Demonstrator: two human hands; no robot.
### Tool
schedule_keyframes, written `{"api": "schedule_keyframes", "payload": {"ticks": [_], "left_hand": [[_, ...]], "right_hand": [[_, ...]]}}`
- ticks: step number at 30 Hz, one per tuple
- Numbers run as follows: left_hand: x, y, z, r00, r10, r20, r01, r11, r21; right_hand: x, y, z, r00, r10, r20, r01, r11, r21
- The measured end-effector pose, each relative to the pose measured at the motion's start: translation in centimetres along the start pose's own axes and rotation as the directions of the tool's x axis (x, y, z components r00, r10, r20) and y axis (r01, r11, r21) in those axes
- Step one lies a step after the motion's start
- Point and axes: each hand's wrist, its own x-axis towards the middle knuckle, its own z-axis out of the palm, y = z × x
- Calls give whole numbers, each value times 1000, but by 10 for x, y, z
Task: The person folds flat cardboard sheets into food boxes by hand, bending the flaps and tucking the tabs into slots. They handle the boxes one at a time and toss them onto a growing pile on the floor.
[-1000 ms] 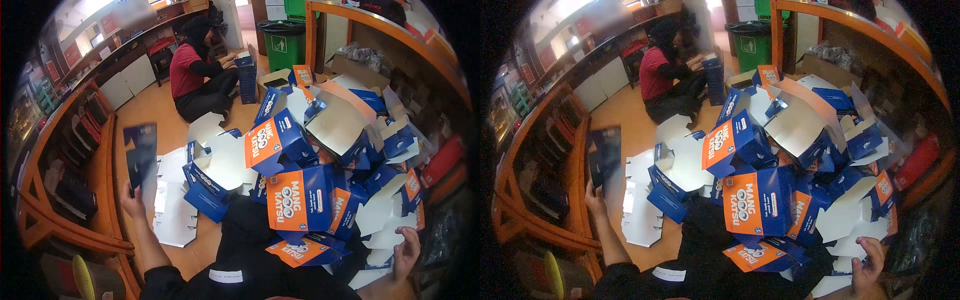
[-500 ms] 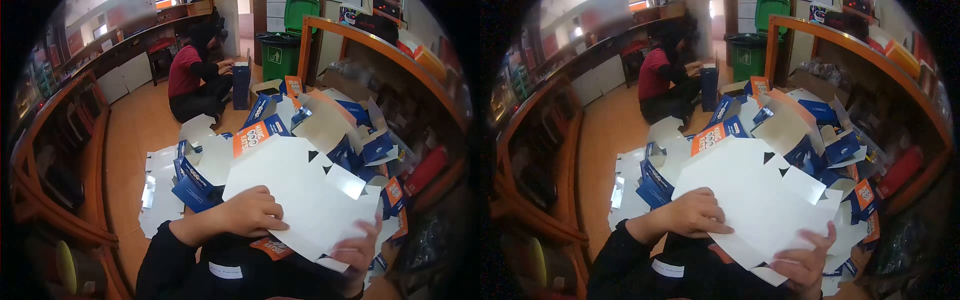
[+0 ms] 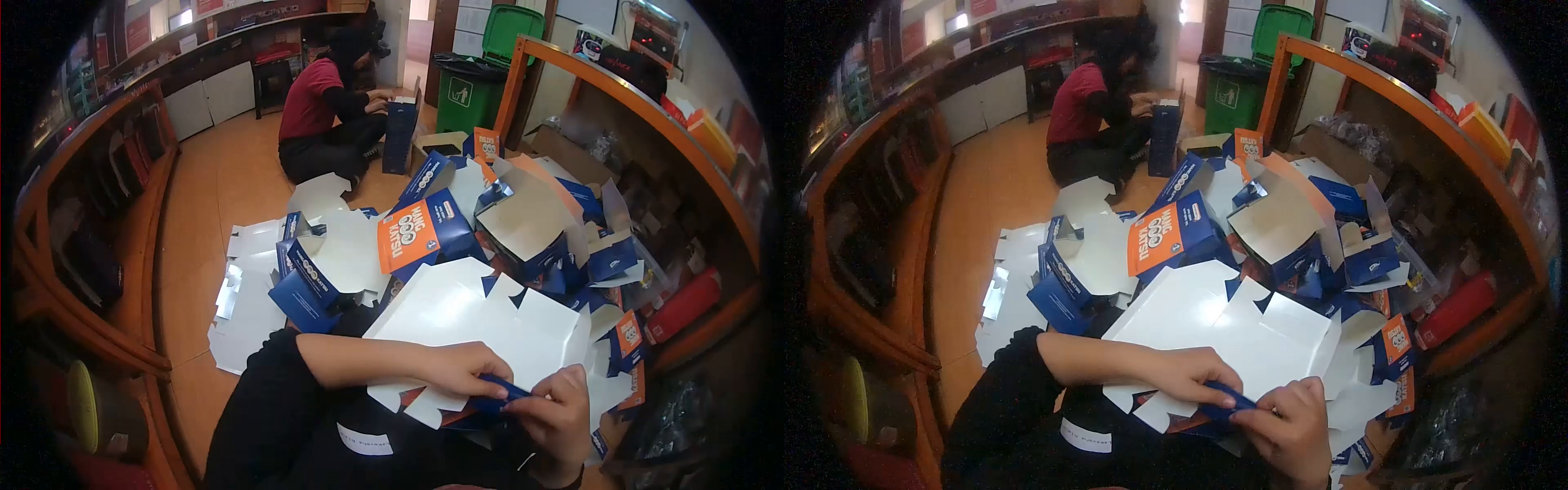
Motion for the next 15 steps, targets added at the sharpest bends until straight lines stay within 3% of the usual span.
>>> {"api": "schedule_keyframes", "payload": {"ticks": [1, 2, 5, 9, 10, 12, 15], "left_hand": [[1, -2, 1, 999, 9, -52, -11, 999, -42], [2, -6, 3, 994, 18, -106, -27, 996, -83], [4, -13, 3, 974, 40, -222, -76, 985, -157], [5, -12, 5, 958, 31, -284, -101, 966, -237], [6, -11, 7, 942, 62, -330, -131, 973, -191], [6, -5, 10, 901, 128, -414, -181, 979, -91], [2, 11, 11, 929, 150, -337, -144, 989, 42]], "right_hand": [[1, 2, 3, 998, 46, 30, -44, 997, -56], [1, 2, 3, 996, 71, -60, -74, 995, -61], [1, -10, -12, 929, 310, -204, -300, 951, 77], [-11, 7, -6, 943, 184, -279, -191, 982, 1], [-10, 5, -3, 927, 239, -289, -254, 967, -13], [0, 9, -11, 970, 213, -114, -224, 971, -87], [7, 13, -16, 988, 135, 76, -126, 986, -112]]}}
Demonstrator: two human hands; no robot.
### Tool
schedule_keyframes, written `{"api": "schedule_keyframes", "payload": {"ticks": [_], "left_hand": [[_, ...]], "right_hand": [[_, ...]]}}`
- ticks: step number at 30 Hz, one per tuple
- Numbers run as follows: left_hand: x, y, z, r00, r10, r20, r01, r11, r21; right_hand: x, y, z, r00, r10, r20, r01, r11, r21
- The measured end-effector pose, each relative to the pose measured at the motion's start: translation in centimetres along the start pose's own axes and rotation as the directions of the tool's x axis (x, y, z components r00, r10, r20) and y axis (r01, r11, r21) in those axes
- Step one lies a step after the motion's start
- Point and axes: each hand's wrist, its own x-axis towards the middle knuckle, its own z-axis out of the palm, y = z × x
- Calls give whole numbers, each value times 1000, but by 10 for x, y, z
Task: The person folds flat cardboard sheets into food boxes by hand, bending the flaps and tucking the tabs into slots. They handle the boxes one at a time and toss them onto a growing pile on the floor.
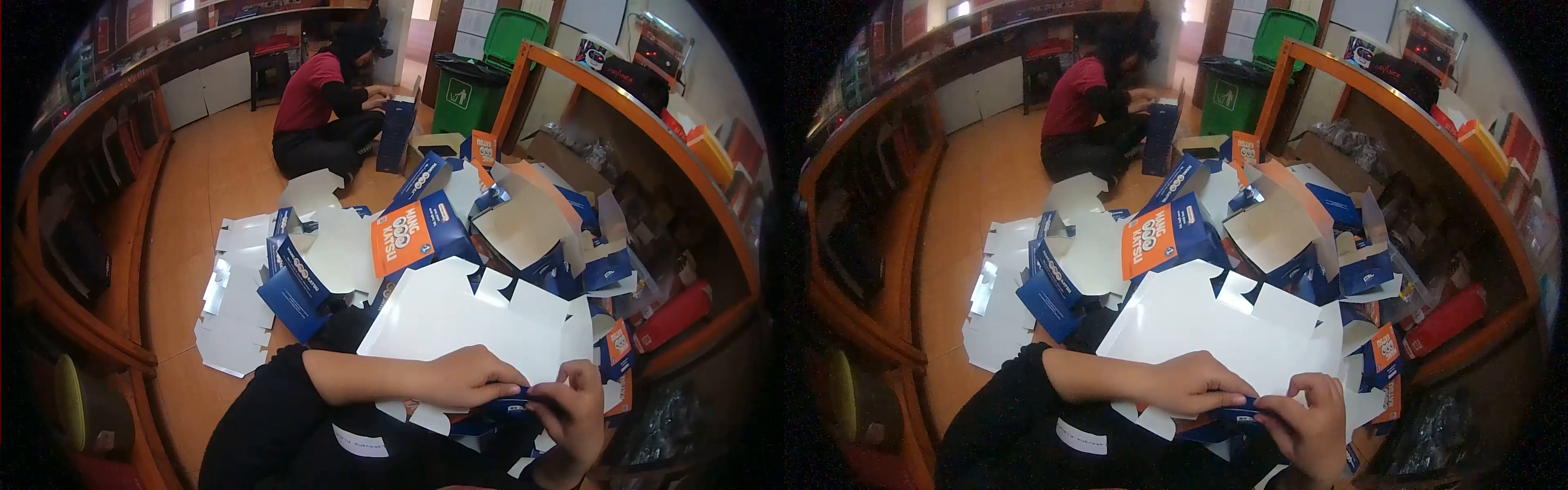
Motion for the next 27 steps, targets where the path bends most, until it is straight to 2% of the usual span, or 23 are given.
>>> {"api": "schedule_keyframes", "payload": {"ticks": [1, 4, 5, 6, 7, 8, 10, 11, 12, 13, 14, 15, 17, 19, 20, 21, 23, 24, 26, 27], "left_hand": [[-1, 0, 3, 998, 55, -36, -57, 997, -50], [0, 6, 3, 987, 157, 37, -154, 985, -73], [0, 8, 2, 990, 140, 3, -140, 989, -40], [2, 12, -1, 992, 125, -32, -125, 992, -6], [3, 14, -3, 991, 112, -68, -110, 994, 27], [5, 17, -8, 982, 103, -157, -108, 994, -24], [7, 21, -17, 942, 69, -329, -116, 985, -125], [9, 26, -15, 919, 65, -389, -235, 883, -406], [12, 32, -12, 895, 42, -443, -347, 689, -636], [15, 37, -13, 878, 151, -454, -444, 611, -655], [20, 51, -9, 846, 145, -513, -500, 551, -669], [25, 59, -6, 855, 163, -492, -502, 498, -707], [29, 72, -4, 890, 199, -411, -457, 399, -795], [32, 82, -6, 926, 241, -290, -356, 308, -882], [34, 81, -5, 922, 261, -285, -365, 345, -865], [36, 78, -3, 919, 280, -278, -373, 383, -845], [36, 69, 4, 901, 328, -283, -413, 449, -792], [36, 65, 6, 896, 338, -287, -414, 409, -813], [36, 61, 9, 887, 355, -295, -413, 324, -851], [34, 65, 13, 899, 297, -322, -406, 286, -868]], "right_hand": [[2, -1, -1, 998, -40, 48, 40, 999, 3], [6, -5, -3, 985, -110, 135, 79, 973, 215], [1, 3, -8, 969, -107, 223, 73, 985, 155], [-6, 4, -3, 996, -71, -45, 76, 992, 99], [-12, 4, 6, 949, -47, -312, 64, 997, 44], [-14, 3, 13, 829, -33, -558, 37, 999, -4], [-15, 6, 14, 798, -226, -559, 140, 971, -193], [-14, 5, 14, 771, -319, -551, 184, 940, -286], [-14, -1, 16, 824, -335, -457, 244, 938, -248], [-14, -3, 19, 881, -296, -369, 232, 950, -210], [-14, -5, 24, 927, -255, -275, 213, 962, -173], [-2, -9, 32, 870, -313, -381, 275, 949, -152], [11, -19, 45, 736, -311, -601, 330, 940, -82], [11, -2, 61, 578, -222, -785, 346, 938, -10], [17, 0, 66, 484, -172, -858, 366, 930, 20], [28, 3, 64, 404, -306, -862, 199, 949, -243], [20, 2, 51, 462, -364, -809, 58, 922, -382], [15, 1, 44, 489, -391, -780, -6, 892, -452], [33, 12, 60, 275, -371, -887, -61, 914, -401], [40, 16, 68, 163, -354, -921, -84, 925, -370]]}}
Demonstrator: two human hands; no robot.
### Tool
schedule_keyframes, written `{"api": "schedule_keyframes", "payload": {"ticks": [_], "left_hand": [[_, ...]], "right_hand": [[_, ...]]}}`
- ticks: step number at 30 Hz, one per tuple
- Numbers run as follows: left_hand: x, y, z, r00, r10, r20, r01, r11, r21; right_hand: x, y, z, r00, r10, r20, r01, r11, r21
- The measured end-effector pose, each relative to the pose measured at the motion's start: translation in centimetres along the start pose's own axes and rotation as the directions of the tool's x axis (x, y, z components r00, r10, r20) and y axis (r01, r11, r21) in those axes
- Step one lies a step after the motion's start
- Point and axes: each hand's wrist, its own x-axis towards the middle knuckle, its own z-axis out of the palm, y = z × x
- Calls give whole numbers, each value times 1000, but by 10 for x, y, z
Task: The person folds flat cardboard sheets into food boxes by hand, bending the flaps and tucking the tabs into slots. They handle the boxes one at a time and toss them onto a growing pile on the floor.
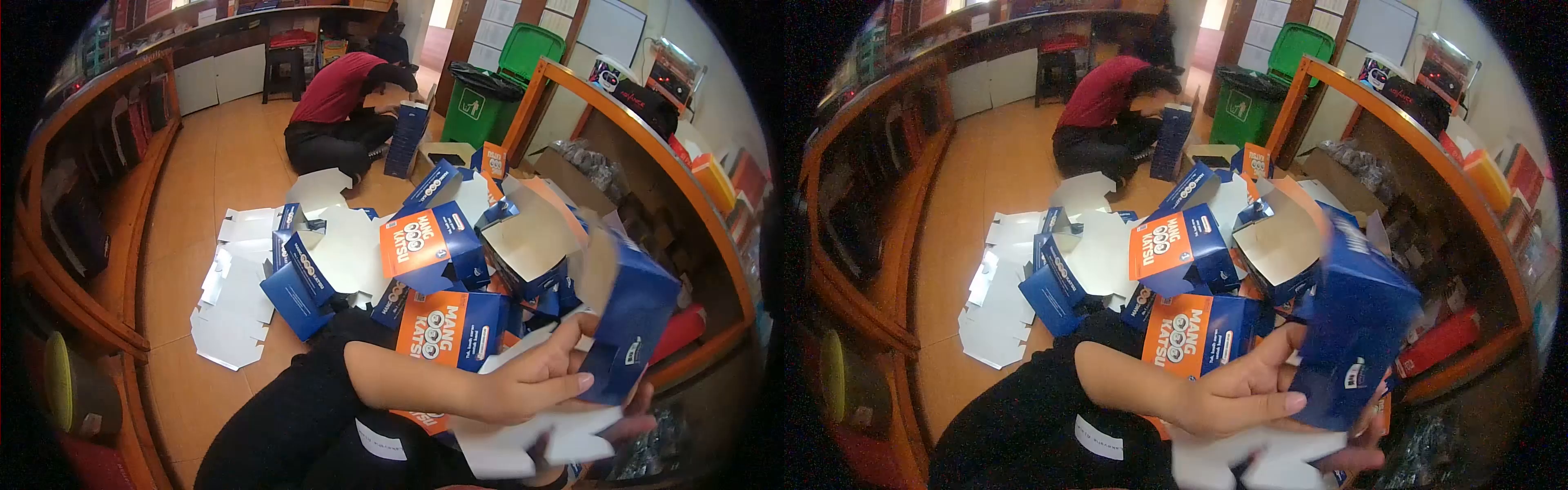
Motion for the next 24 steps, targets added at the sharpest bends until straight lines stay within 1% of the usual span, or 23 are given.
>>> {"api": "schedule_keyframes", "payload": {"ticks": [2, 3, 4, 5, 6, 7, 9, 10, 11, 13, 15, 17, 19, 21, 22, 23, 24], "left_hand": [[-3, -3, 13, 991, -1, -131, -11, 996, -86], [-6, 0, 10, 997, 6, -74, 17, 950, 311], [-9, 3, 3, 1000, -11, -20, 22, 751, 660], [-12, 5, -4, 999, -49, 22, 1, 432, 902], [-10, -1, -6, 992, 46, 116, -124, 274, 954], [-7, -7, -9, 968, 140, 207, -221, 90, 971], [-5, -5, -7, 959, 159, 235, -250, 83, 965], [-7, 1, -5, 961, 113, 252, -255, 19, 967], [-6, 8, -3, 972, 88, 217, -218, 0, 976], [-5, 17, -3, 989, 42, 143, -141, -42, 989], [-7, 18, -7, 986, 44, 160, -161, 1, 987], [-9, 16, -11, 983, 53, 178, -180, 37, 983], [-10, 9, -11, 979, 66, 194, -198, 70, 978], [-12, 8, -11, 986, 58, 155, -161, 111, 981], [-13, 7, -11, 989, 54, 136, -143, 131, 981], [-14, 5, -11, 985, 55, 165, -169, 72, 983], [-15, 1, -11, 980, 53, 192, -193, 14, 981]], "right_hand": [[4, 1, -3, 998, -42, 55, 43, 999, -25], [19, 5, -20, 969, -116, 219, 124, 992, -24], [37, 9, -41, 908, -185, 376, 204, 979, -10], [54, 14, -58, 817, -246, 521, 278, 960, 16], [63, 16, -65, 701, -296, 649, 346, 937, 53], [65, 19, -62, 695, -307, 651, 356, 933, 60], [72, 20, -53, 678, -328, 658, 374, 924, 75], [72, 14, -57, 680, -218, 701, 239, 968, 69], [68, 16, -57, 684, -216, 697, 122, 976, 182], [57, 26, -56, 690, -211, 693, -118, 911, 395], [62, 32, -55, 576, -333, 746, -26, 905, 424], [58, 24, -49, 593, -343, 729, 40, 916, 399], [58, 16, -34, 631, -350, 692, 54, 910, 411], [53, 12, -22, 670, -353, 653, 68, 905, 419], [42, 24, -30, 702, -275, 657, -14, 917, 398], [24, 45, -46, 728, -194, 658, -96, 921, 378], [19, 49, -50, 735, -134, 665, -147, 925, 350]]}}
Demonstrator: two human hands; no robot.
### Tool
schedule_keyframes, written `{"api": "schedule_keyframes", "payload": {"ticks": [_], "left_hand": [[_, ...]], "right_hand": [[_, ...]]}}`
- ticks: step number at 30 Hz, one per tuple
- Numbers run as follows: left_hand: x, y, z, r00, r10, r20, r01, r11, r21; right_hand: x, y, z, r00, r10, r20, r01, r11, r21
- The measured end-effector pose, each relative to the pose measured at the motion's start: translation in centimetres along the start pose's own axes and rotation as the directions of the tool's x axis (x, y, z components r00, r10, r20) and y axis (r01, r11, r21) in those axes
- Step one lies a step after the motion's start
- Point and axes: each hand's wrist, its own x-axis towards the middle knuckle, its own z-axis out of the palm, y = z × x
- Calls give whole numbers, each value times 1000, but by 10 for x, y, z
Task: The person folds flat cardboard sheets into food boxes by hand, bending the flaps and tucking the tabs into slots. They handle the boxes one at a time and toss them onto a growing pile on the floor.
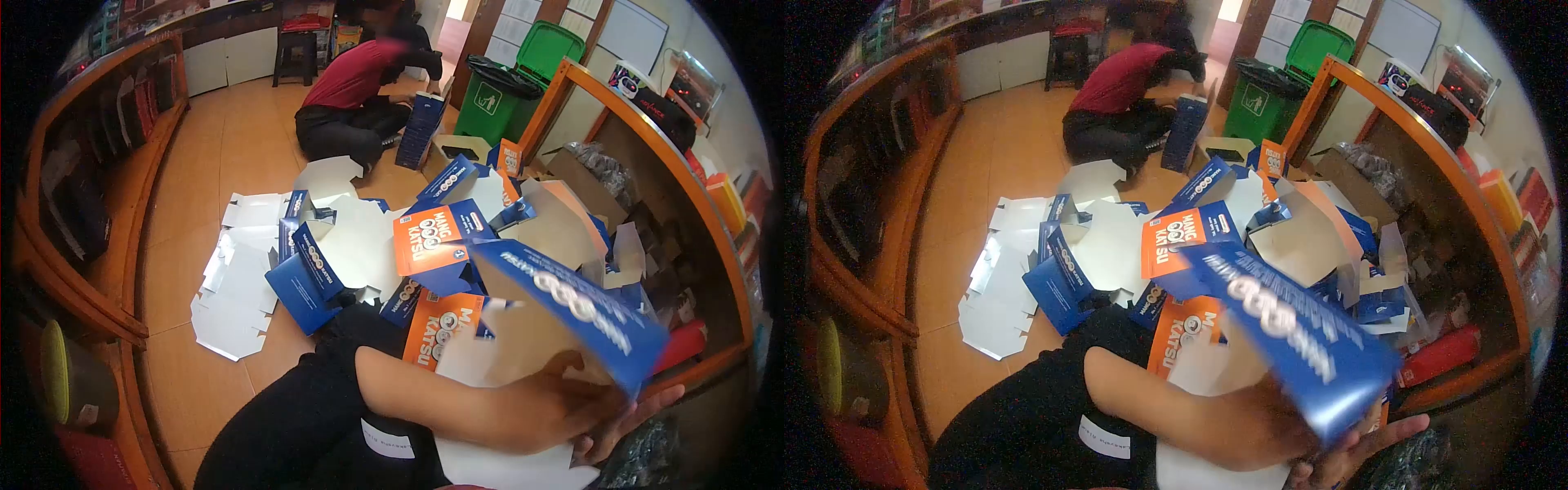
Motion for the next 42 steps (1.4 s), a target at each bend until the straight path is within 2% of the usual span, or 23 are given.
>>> {"api": "schedule_keyframes", "payload": {"ticks": [3, 5, 6, 9, 10, 11, 13, 14, 15, 17, 19, 20, 21, 23, 25, 27, 30, 33, 35, 37, 38, 41, 42], "left_hand": [[-5, -13, 9, 993, 62, 102, -54, 996, -72], [-6, -17, 14, 994, 102, -38, -106, 982, -153], [-8, -21, 13, 982, 178, -59, -183, 980, -81], [-10, -38, -18, 958, 269, 102, -241, 945, -220], [-34, -61, -4, 996, 79, -40, -88, 859, -505], [-29, -59, -19, 991, -21, -132, -82, 682, -727], [-20, -54, -49, 926, -219, -308, -274, 171, -946], [-19, -57, -65, 874, -370, -315, -249, 214, -945], [-11, -47, -83, 746, -636, -197, -102, 182, -978], [-11, -54, -95, 848, -486, -210, -112, 223, -968], [-12, -44, -91, 879, -473, -56, 80, 262, -962], [-14, -39, -87, 883, -469, 25, 176, 281, -943], [-19, -41, -77, 905, -398, 153, 331, 430, -840], [-18, -29, -66, 913, -195, 359, 401, 588, -702], [-19, -18, -55, 892, -28, 451, 343, 691, -636], [-23, -18, -43, 926, 104, 364, 97, 864, -494], [-22, -16, -40, 949, 297, 106, -228, 879, -419], [-22, -18, -31, 965, 253, -70, -262, 943, -206], [-28, -15, -18, 997, 60, -54, -75, 936, -345], [-32, -14, -15, 977, -169, 132, 214, 809, -547], [-34, -12, -21, 912, -265, 313, 408, 660, -631], [-34, -13, -34, 755, -199, 624, 605, 579, -547], [-39, -15, -29, 822, -137, 553, 483, 683, -548]], "right_hand": [[6, -17, 5, 991, 134, -19, -134, 991, -16], [21, -41, 10, 978, 209, -22, -210, 977, -49], [26, -50, 12, 969, 246, -26, -247, 967, -66], [19, -44, 14, 946, 298, -125, -307, 950, -62], [15, -46, 18, 942, 288, -171, -306, 948, -89], [9, -42, 19, 943, 271, -192, -278, 961, -9], [-2, -38, 19, 974, 172, -146, -126, 952, 280], [-7, -39, 22, 989, 126, -81, -84, 913, 400], [-5, -39, 19, 999, 42, 13, -44, 940, 339], [1, -39, 14, 971, -128, 200, 77, 967, 244], [9, -43, 12, 948, -32, 315, -62, 957, 282], [7, -44, 11, 973, 53, 223, -97, 977, 191], [7, -43, 11, 988, 85, 128, -108, 976, 187], [14, -42, 12, 987, 151, -62, -138, 974, 178], [30, -48, 8, 978, 112, 176, -108, 994, -35], [38, -49, 11, 903, 222, 368, -289, 947, 138], [35, -46, 17, 865, 309, 395, -369, 925, 85], [37, -46, 22, 903, 247, 353, -289, 954, 73], [43, -56, 24, 937, 193, 291, -211, 977, 32], [41, -53, 19, 958, 117, 263, -143, 986, 81], [42, -55, 20, 970, 66, 233, -87, 993, 80], [40, -60, 20, 987, -31, 159, 12, 993, 121], [41, -63, 26, 994, -48, 99, 36, 993, 116]]}}
